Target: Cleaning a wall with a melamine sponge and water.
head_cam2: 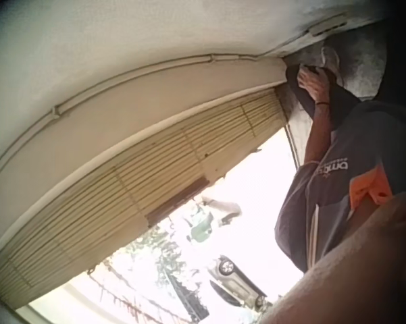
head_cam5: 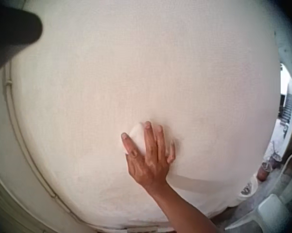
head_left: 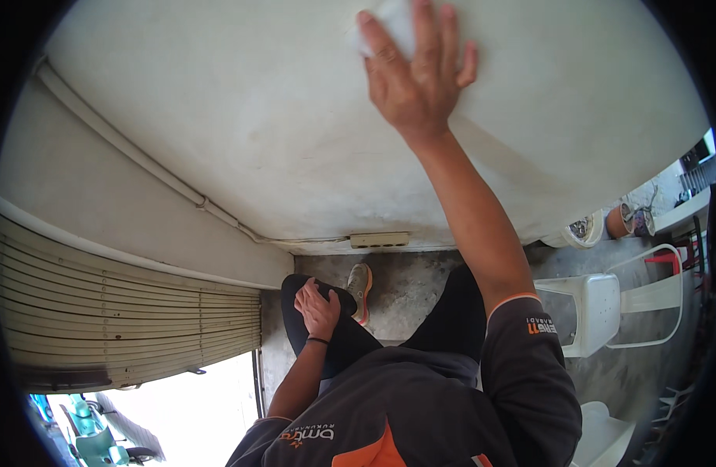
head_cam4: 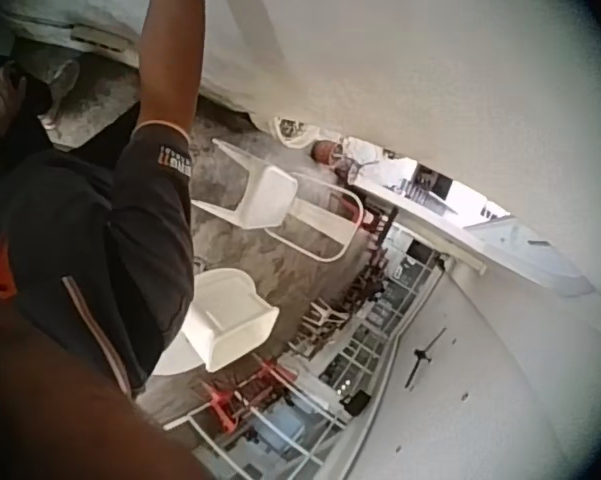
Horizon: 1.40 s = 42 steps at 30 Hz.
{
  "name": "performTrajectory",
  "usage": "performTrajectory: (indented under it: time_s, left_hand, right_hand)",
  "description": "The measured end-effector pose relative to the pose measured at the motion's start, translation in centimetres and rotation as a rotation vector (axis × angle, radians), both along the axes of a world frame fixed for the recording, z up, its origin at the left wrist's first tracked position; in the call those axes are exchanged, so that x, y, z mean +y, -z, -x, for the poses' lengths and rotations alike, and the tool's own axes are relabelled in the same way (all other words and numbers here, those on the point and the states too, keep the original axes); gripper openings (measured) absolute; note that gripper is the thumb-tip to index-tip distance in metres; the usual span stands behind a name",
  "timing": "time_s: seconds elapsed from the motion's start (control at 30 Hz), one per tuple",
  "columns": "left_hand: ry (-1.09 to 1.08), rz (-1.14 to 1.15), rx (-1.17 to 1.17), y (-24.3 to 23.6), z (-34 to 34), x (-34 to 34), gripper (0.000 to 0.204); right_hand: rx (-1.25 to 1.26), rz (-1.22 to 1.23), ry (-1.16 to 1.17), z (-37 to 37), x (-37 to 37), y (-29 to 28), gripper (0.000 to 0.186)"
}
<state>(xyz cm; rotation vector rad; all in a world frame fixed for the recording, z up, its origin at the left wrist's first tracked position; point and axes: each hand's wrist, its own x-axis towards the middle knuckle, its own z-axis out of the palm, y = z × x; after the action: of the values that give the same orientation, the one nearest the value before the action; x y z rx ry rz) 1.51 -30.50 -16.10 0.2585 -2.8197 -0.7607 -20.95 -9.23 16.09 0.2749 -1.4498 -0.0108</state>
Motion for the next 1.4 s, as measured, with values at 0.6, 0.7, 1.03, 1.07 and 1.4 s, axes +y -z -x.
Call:
performTrajectory:
  time_s: [0.6,0.7,1.03,1.07,1.4]
  left_hand:
    - [0.002,0.006,0.037,0.3,0.2,0.7,0.052]
    - [0.007,-0.002,0.049,0.5,0.4,0.5,0.053]
    - [-0.010,-0.044,0.054,-0.6,-0.2,0.3,0.052]
    - [-0.020,-0.038,0.050,-0.5,-0.5,0.1,0.052]
    - [-0.039,-0.023,0.053,0.5,-0.7,-0.9,0.055]
  right_hand:
    - [0.147,1.126,-0.056,-3.6,28.3,0.2,0.057]
    - [0.154,1.089,-0.164,-4.8,24.5,-0.2,0.058]
    - [-0.083,-0.164,-0.433,-2.5,-8.2,12.5,0.029]
    - [-0.103,-0.227,-0.394,-2.1,-10.0,14.5,0.029]
    - [-0.174,-0.248,-0.032,0.5,-7.7,15.3,0.043]
